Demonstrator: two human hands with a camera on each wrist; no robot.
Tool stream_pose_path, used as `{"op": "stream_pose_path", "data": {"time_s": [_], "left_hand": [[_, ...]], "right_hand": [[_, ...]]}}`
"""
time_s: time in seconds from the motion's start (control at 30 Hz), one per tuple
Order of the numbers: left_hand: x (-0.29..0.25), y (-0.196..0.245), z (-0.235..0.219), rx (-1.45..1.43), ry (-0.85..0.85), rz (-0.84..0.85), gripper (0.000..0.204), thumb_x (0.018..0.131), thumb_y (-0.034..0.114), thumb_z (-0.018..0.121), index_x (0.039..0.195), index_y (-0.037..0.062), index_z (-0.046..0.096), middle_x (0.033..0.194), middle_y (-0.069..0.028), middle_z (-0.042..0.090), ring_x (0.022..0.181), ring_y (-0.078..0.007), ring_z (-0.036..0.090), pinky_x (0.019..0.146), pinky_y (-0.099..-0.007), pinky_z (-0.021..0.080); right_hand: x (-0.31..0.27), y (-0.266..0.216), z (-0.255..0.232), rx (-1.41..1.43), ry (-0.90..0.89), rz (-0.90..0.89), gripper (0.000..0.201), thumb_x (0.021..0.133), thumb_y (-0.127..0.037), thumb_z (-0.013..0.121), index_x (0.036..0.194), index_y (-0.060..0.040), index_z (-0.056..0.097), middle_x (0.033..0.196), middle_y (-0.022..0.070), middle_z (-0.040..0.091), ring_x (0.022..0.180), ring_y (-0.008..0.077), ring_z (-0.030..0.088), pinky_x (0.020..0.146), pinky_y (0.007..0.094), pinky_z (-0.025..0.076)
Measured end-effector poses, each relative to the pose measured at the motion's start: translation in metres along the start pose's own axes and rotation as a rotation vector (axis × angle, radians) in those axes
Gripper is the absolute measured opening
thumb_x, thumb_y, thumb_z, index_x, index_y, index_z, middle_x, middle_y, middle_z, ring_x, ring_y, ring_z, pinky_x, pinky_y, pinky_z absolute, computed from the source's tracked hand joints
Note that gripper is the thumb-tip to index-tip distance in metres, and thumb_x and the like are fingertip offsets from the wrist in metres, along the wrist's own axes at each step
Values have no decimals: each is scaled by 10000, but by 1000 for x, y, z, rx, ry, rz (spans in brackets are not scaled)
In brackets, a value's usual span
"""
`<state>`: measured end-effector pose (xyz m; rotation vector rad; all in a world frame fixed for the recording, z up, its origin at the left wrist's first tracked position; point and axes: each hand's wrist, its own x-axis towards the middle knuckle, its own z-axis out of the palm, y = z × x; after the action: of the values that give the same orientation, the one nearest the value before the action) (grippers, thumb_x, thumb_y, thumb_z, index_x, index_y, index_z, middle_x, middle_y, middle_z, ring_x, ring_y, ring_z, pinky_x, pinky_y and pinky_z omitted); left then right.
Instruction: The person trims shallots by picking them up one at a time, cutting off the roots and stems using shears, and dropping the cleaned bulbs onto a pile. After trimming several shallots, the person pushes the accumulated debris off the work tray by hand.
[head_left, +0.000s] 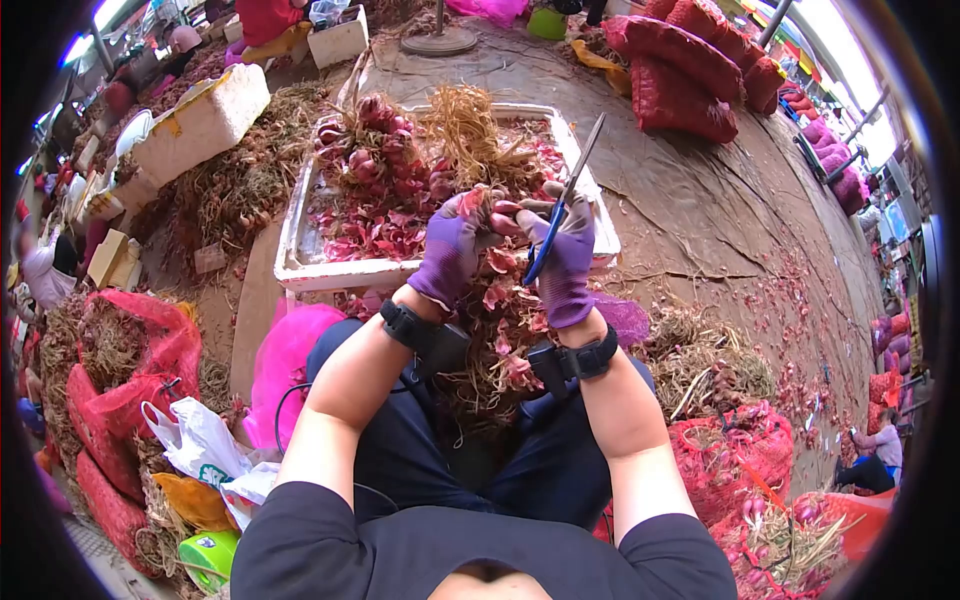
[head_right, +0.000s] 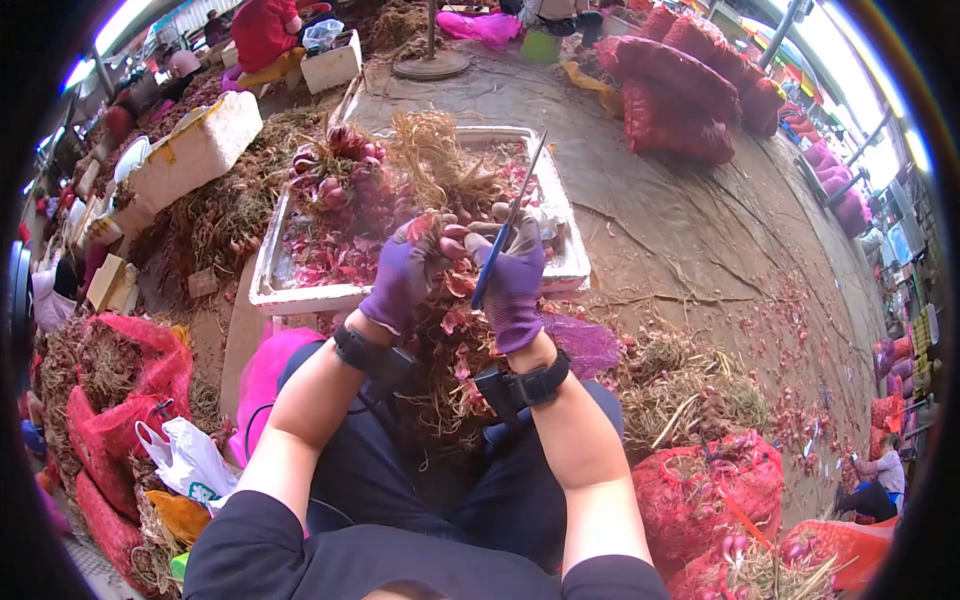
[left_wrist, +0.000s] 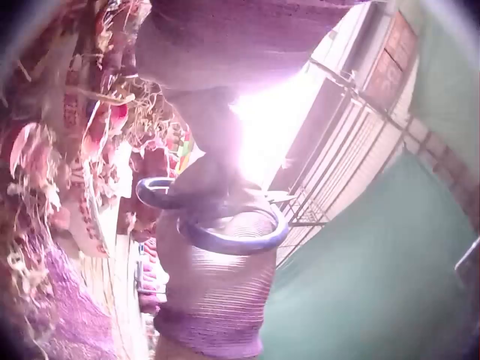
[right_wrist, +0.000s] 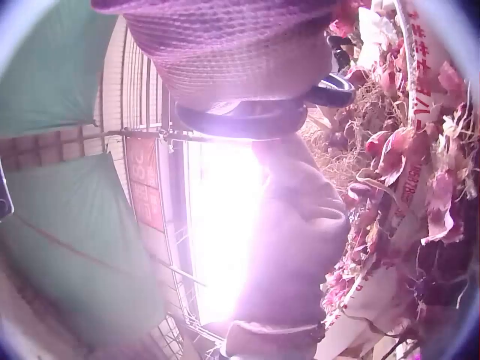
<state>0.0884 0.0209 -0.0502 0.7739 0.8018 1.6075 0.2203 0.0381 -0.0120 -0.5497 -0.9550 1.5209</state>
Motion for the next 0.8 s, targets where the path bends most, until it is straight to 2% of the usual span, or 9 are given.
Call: {"op": "stream_pose_path", "data": {"time_s": [0.07,0.13,0.23,0.3,0.33,0.43,0.57,0.7,0.8], "left_hand": [[1,1,-3,35,-35,3,276,981,277,511,1083,36,599,980,-42,652,799,-117,626,680,-249,536],[2,0,-5,72,-69,2,273,984,277,506,1097,41,584,1011,-42,632,844,-127,620,705,-261,536],[8,3,-4,-298,-154,-17,295,979,273,513,1175,53,527,1108,-66,578,973,-167,591,817,-313,517],[10,11,-11,-154,-99,-177,364,958,277,544,1250,77,462,1164,-82,540,1070,-222,561,926,-369,471],[15,10,-23,-156,-312,-273,426,931,278,582,1281,83,437,1195,-104,550,1117,-264,555,956,-394,457],[5,11,-8,-125,-537,-250,460,925,262,588,1307,71,418,1263,-127,538,1171,-283,532,967,-404,450],[5,-1,-1,-55,-385,-147,367,945,223,554,1262,49,494,1197,-101,603,1067,-205,604,922,-360,483],[7,7,-6,-110,-403,-89,300,958,180,520,1222,39,545,1110,-74,642,972,-158,631,878,-322,498],[0,25,-1,79,-362,-109,283,962,166,504,1200,30,573,1067,-63,653,926,-142,629,850,-299,500]], "right_hand": [[-1,1,1,-198,0,-82,404,816,142,544,1180,33,404,938,185,602,830,296,677,722,386,611],[3,6,-4,-102,-6,-81,399,821,144,537,1178,29,402,942,182,597,839,300,675,731,396,612],[5,2,-4,-39,-4,-119,394,834,143,520,1187,14,401,929,165,586,857,300,671,745,398,612],[4,2,-8,-63,28,-266,385,820,118,564,1174,27,441,947,149,602,840,238,653,762,363,592],[4,3,-9,-172,34,-310,399,814,93,591,1181,5,463,956,122,622,856,202,646,748,298,562],[1,3,-8,-439,79,-288,392,811,99,578,1172,3,459,933,120,634,855,208,667,737,297,560],[8,15,-17,-537,57,-451,374,777,57,635,1128,-17,529,896,75,659,792,131,633,704,261,514],[9,13,-23,-568,14,-390,373,770,53,632,1125,-20,541,896,67,661,773,123,624,698,266,513],[12,16,-29,-657,-3,-409,371,764,54,625,1119,-27,553,887,51,662,753,106,613,685,252,507]]}}
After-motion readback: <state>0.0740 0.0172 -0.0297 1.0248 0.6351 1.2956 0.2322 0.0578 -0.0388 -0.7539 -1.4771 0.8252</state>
